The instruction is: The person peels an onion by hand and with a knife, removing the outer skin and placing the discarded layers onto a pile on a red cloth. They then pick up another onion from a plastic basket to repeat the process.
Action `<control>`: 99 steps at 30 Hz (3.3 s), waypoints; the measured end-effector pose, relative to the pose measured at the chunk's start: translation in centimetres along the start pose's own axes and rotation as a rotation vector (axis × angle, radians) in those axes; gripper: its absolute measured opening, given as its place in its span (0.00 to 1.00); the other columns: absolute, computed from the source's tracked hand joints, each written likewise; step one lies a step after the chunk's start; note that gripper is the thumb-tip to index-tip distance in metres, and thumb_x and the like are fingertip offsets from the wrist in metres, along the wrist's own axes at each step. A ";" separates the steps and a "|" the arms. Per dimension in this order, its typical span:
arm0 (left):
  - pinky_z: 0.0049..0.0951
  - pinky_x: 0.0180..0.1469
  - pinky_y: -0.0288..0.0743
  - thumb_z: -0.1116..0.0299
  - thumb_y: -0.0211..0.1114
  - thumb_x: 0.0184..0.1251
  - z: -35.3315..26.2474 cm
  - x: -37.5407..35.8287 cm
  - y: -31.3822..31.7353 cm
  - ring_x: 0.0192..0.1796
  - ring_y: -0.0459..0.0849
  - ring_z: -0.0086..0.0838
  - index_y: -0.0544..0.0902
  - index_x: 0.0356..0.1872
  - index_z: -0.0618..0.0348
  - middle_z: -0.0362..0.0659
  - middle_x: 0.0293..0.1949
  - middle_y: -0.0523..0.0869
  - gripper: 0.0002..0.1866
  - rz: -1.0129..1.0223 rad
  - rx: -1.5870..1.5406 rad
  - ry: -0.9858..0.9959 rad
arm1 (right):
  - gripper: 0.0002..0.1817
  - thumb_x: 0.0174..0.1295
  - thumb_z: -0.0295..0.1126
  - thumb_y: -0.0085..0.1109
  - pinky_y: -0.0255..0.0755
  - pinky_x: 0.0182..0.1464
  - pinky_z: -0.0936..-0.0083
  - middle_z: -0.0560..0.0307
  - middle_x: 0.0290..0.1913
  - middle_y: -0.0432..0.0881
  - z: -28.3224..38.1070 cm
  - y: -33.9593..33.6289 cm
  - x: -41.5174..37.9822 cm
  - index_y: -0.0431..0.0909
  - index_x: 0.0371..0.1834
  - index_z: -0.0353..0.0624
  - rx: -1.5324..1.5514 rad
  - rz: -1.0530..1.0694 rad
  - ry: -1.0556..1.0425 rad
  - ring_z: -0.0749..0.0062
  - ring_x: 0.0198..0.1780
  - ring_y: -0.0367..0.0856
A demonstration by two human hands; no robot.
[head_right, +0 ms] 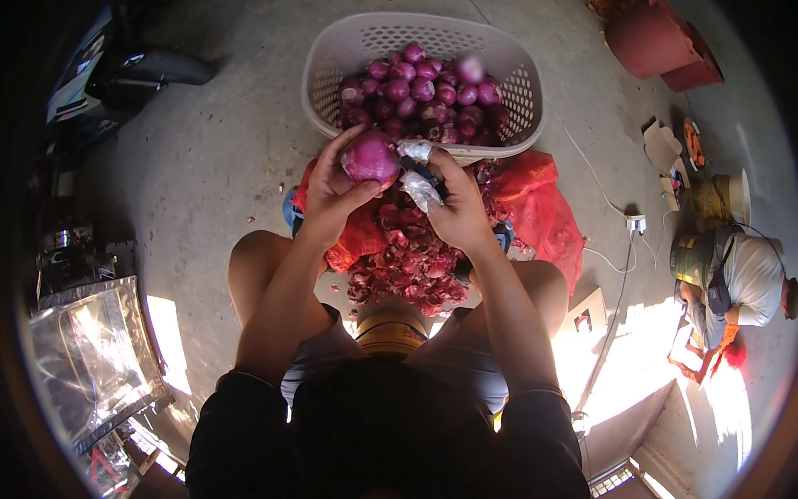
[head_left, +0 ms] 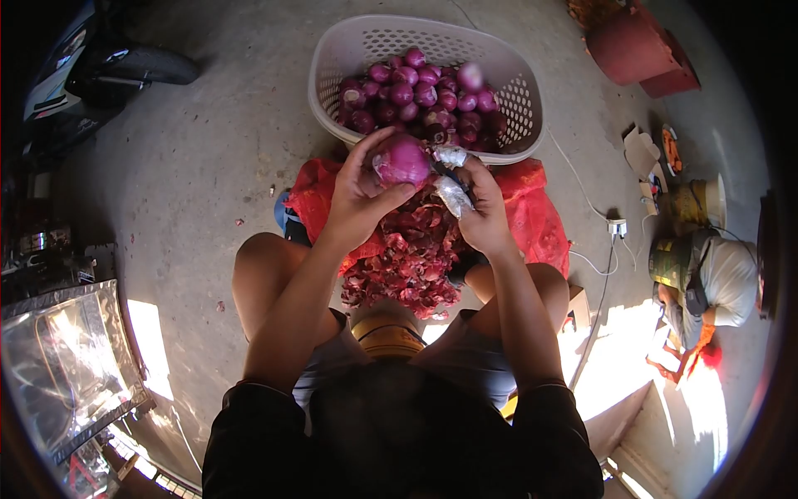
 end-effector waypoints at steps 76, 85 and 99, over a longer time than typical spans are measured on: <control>0.29 0.61 0.66 0.90 0.54 0.41 -0.3 -0.2 -0.2 0.61 0.69 0.29 0.63 0.61 0.62 0.46 0.63 0.66 0.37 0.007 0.041 0.005 | 0.24 0.52 0.25 0.62 0.69 0.51 0.72 0.48 0.50 0.78 -0.7 -0.1 -0.6 0.69 0.54 0.39 -0.125 0.076 0.093 0.64 0.50 0.78; 0.27 0.58 0.67 0.90 0.54 0.41 -0.1 -0.3 -0.5 0.59 0.71 0.29 0.61 0.61 0.61 0.45 0.58 0.69 0.38 -0.011 0.048 0.043 | 0.23 0.53 0.24 0.60 0.70 0.50 0.71 0.49 0.47 0.79 -0.4 0.3 -0.7 0.69 0.55 0.39 -0.247 0.117 0.038 0.64 0.47 0.80; 0.29 0.55 0.71 0.88 0.61 0.43 -0.1 0.1 -1.4 0.54 0.74 0.28 0.67 0.59 0.62 0.45 0.52 0.73 0.34 -0.033 -0.026 -0.038 | 0.22 0.48 0.16 0.47 0.74 0.35 0.72 0.52 0.29 0.80 0.4 -1.1 -0.8 0.69 0.51 0.39 -0.326 0.115 0.167 0.64 0.32 0.82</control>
Point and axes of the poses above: each hand's wrist, its own x-axis towards the middle knuckle, its own y-axis out of the palm, z = x × y, the point moved 8 cm from there along x, towards the middle knuckle
